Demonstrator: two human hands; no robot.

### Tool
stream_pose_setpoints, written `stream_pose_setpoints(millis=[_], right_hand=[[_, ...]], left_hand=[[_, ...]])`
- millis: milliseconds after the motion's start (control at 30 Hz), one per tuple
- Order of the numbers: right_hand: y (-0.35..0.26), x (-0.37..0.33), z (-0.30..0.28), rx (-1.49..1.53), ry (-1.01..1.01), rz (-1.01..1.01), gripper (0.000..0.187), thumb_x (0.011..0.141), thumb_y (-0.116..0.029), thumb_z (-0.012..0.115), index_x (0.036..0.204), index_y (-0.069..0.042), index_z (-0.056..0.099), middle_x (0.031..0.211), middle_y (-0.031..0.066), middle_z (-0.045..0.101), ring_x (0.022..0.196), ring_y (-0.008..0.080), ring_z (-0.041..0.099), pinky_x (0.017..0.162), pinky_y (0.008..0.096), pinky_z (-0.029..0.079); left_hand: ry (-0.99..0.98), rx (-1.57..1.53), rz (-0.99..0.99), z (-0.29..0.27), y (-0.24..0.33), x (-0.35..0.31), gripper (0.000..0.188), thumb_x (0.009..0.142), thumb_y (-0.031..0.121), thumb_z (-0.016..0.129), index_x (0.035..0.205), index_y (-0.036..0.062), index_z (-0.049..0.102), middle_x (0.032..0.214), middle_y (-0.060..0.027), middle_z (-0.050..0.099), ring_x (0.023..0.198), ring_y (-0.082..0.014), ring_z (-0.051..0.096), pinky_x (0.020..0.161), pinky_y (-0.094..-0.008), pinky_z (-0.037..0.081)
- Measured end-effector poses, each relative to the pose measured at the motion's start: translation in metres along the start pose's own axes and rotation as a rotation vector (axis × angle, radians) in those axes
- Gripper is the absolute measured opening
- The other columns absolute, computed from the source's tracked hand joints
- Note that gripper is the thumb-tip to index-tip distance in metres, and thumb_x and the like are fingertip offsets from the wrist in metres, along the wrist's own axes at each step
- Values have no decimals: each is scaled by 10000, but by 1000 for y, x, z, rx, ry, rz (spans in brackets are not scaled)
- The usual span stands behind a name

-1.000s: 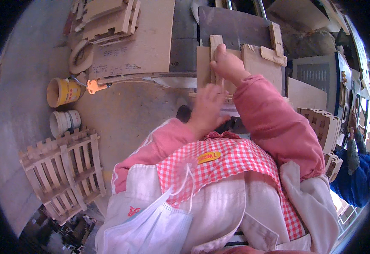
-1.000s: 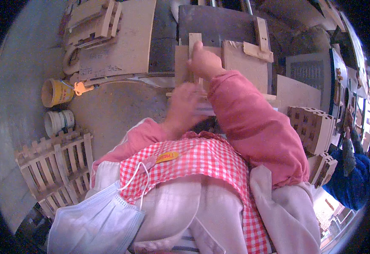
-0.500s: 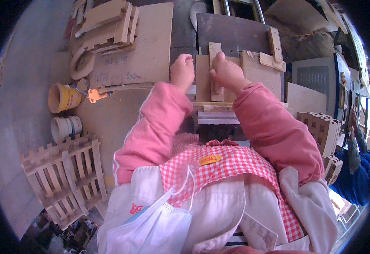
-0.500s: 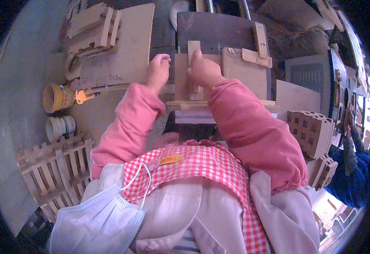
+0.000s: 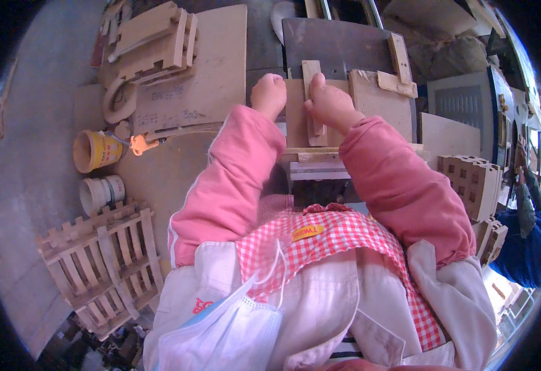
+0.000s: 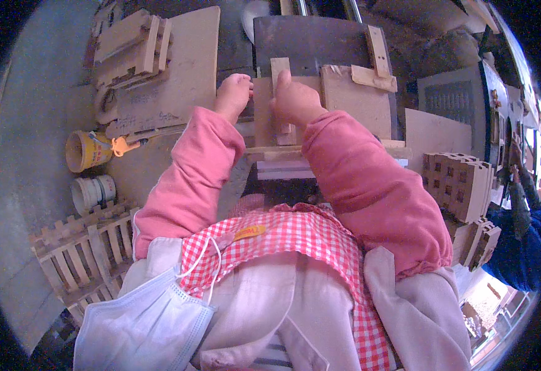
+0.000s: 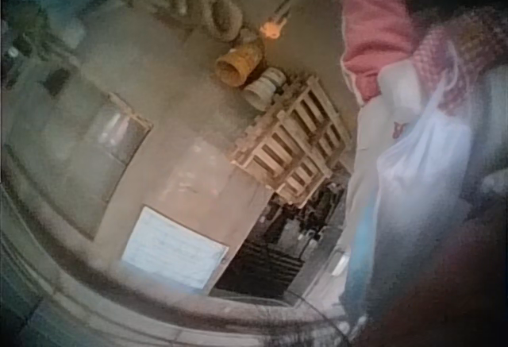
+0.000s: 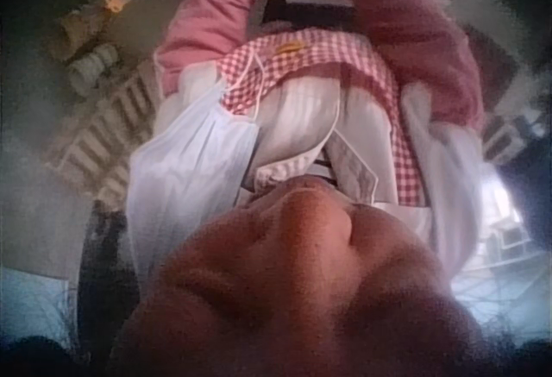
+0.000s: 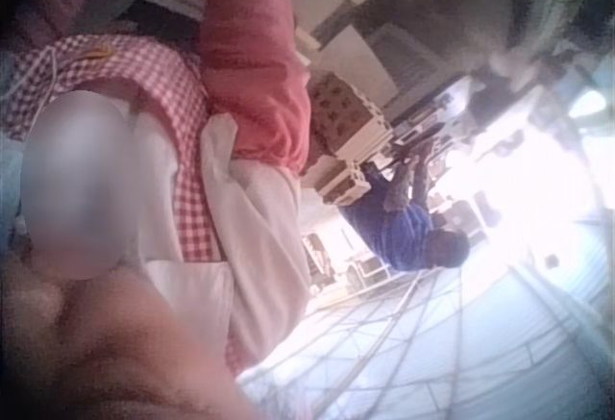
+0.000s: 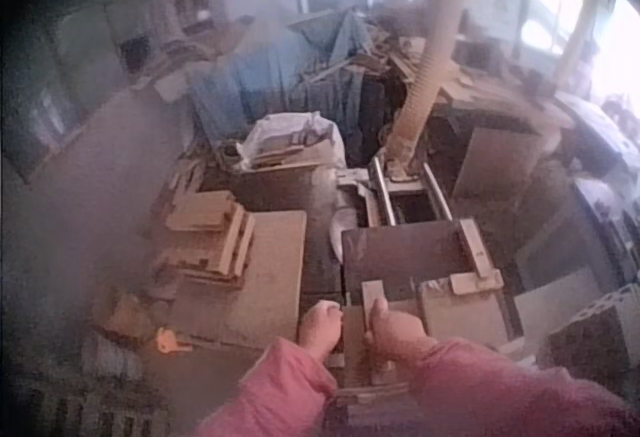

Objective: The person repeatedly picks up small wooden blocks from a pile, places them into a jig on a table saw, and secures them with a clamp. They then remove the clamped blocks and return them to the pile, repeating this cycle throughout the clip.

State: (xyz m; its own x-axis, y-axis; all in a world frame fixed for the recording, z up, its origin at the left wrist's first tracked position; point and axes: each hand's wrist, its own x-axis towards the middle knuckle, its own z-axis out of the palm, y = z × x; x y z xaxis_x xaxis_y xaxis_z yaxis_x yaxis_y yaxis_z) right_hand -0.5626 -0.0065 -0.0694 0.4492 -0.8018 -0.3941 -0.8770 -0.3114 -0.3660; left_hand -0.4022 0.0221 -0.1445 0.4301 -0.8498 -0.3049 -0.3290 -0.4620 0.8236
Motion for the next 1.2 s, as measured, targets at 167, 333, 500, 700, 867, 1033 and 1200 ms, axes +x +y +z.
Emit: stream_pose_setpoints(millis=[167, 333, 500, 700, 867, 1033, 1200], right_hand=[[-1, 0, -2, -14, -11, -2, 441, 822, -246, 572, 1129, 17, 396, 928, 257, 669, 871, 410, 661, 772, 487, 516], [0, 3, 0, -64, 5, 8, 438, 830, -243, 543, 1143, 17, 382, 901, 254, 669, 856, 415, 660, 756, 491, 518], [5, 15, 1, -52, 19, -3, 439, 836, -247, 530, 1144, 24, 375, 890, 254, 668, 843, 412, 662, 740, 497, 519], [7, 34, -6, -38, 37, -26, 445, 851, -256, 516, 1157, 26, 360, 904, 252, 669, 843, 415, 662, 745, 502, 519], [4, 53, -11, -65, 64, -27, 450, 852, -260, 536, 1150, 21, 351, 913, 266, 663, 854, 425, 657, 756, 504, 513], [7, 70, -18, -48, 63, -14, 461, 851, -273, 585, 1128, 0, 337, 909, 278, 653, 859, 433, 648, 762, 505, 504], [9, 87, -23, -43, 88, -30, 451, 840, -272, 574, 1121, -3, 346, 908, 282, 652, 859, 438, 647, 760, 504, 506]], left_hand=[[3, 30, 163, -14, 17, -41, 388, 920, 219, 496, 1197, -49, 543, 1081, -181, 655, 973, -300, 641, 860, -382, 489], [-167, 256, 712, -1, 17, -156, 451, 753, 251, 724, 1133, 56, 577, 1106, -163, 587, 1064, -332, 551, 929, -440, 421], [-286, 551, 911, 22, 14, -176, 723, 698, 337, 776, 1293, 101, 440, 1369, -122, 358, 1267, -300, 371, 1035, -501, 298], [-256, 573, 912, 26, 17, -156, 736, 679, 327, 788, 1285, 109, 431, 1296, -114, 396, 1249, -291, 385, 1039, -482, 297], [-242, 565, 938, 26, 18, -137, 824, 662, 365, 797, 1329, 81, 405, 1324, -139, 401, 1264, -319, 386, 1040, -502, 304], [-223, 560, 957, 25, 26, -121, 804, 660, 366, 797, 1309, 78, 420, 1313, -149, 411, 1267, -330, 385, 1035, -509, 308], [-208, 604, 943, 24, 33, -107, 733, 679, 351, 793, 1280, 121, 440, 1292, -99, 395, 1238, -271, 392, 1040, -460, 296]])
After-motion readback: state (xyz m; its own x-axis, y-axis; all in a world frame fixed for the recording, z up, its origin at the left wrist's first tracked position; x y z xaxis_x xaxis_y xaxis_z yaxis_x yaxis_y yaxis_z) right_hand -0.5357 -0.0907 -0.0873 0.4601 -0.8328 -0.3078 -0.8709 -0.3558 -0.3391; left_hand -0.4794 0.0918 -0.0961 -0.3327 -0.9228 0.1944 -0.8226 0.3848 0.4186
